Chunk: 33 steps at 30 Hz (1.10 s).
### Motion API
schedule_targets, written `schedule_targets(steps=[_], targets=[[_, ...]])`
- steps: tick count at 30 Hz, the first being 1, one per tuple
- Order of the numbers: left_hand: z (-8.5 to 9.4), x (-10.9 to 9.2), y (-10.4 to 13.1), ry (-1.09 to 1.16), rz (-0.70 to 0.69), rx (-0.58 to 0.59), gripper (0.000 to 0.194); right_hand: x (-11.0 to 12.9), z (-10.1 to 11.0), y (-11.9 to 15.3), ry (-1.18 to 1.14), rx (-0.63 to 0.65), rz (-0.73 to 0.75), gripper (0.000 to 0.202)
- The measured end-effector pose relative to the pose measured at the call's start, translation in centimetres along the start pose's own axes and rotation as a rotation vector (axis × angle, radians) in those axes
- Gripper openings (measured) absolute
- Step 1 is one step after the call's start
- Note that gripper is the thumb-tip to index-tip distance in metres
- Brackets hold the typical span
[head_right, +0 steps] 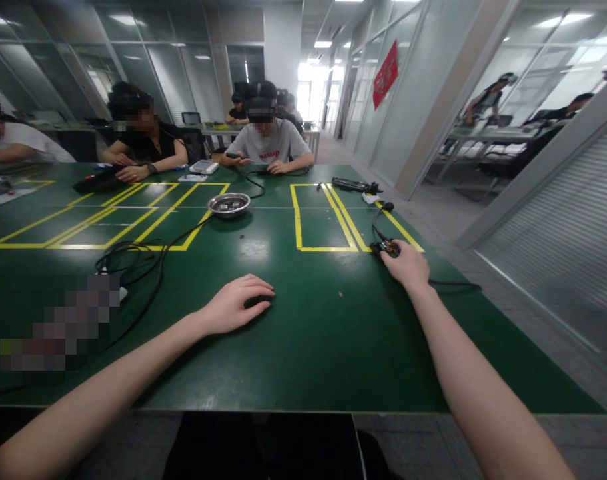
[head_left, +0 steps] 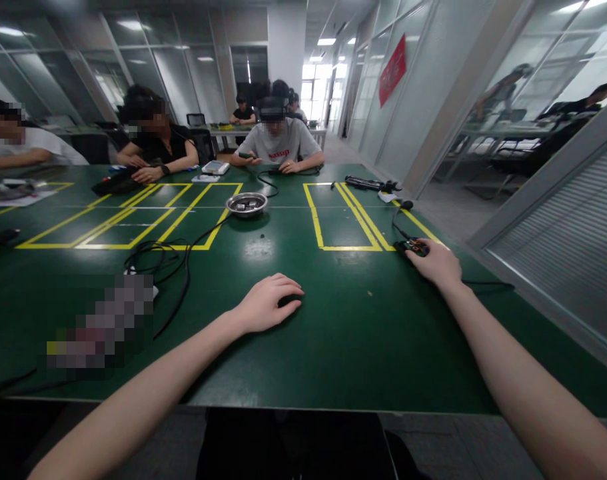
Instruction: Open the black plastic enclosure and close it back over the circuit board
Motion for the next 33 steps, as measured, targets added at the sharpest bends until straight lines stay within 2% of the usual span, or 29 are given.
schedule_targets(steps=[2, 6, 9, 11, 13, 14, 17, 19, 23, 26, 33], targets=[[0.0, 0.0, 0.0, -0.001, -0.001, -0.001, 0.021, 1.1, 0.0, 0.4, 0.076, 0.034, 0.021, 0.051], [0.0, 0.1, -0.1, 0.007, 0.008, -0.016, 0.021, 5.2, 0.2, 3.4, -0.014, 0.139, 0.291, 0.052], [0.2, -0.1, -0.1, 0.042, 0.0, -0.055, 0.029, 9.5, 0.6, 7.9, -0.226, 0.237, 0.699, 0.048], [0.3, -0.5, 0.0, 0.063, -0.047, -0.092, 0.044, 12.1, 1.0, 11.4, -0.363, 0.368, 1.016, 0.05], [0.3, -1.0, 0.0, 0.082, -0.115, -0.081, 0.052, 13.9, 1.3, 14.3, -0.433, 0.469, 1.214, 0.053], [0.2, -1.2, 0.0, 0.09, -0.14, -0.047, 0.052, 14.5, 1.4, 15.3, -0.449, 0.496, 1.265, 0.054], [-0.4, -1.5, -0.1, 0.079, -0.135, 0.068, 0.048, 15.0, 1.6, 16.4, -0.462, 0.503, 1.308, 0.049], [-0.7, -1.5, -0.1, 0.031, -0.106, 0.091, 0.051, 14.8, 1.5, 16.1, -0.464, 0.478, 1.293, 0.044], [-0.7, -1.4, -0.3, -0.079, -0.071, 0.058, 0.064, 14.3, 1.7, 14.8, -0.531, 0.402, 1.246, 0.038], [-0.6, -1.3, -0.3, -0.105, -0.032, 0.042, 0.066, 14.0, 1.9, 14.0, -0.586, 0.349, 1.186, 0.03], [-0.8, -0.5, -0.4, -0.093, 0.036, 0.025, 0.058, 12.9, 2.0, 12.5, -0.395, 0.396, 1.082, 0.023]])
Point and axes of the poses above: each hand's wrist, its own y-axis away from the middle knuckle, its own z-axis out of the back of the hand, x = y × z, the point moved 2 cm from there along -y, towards the middle knuckle, and after that the axes turned 12 degrees about y, right-handed, at the moved point
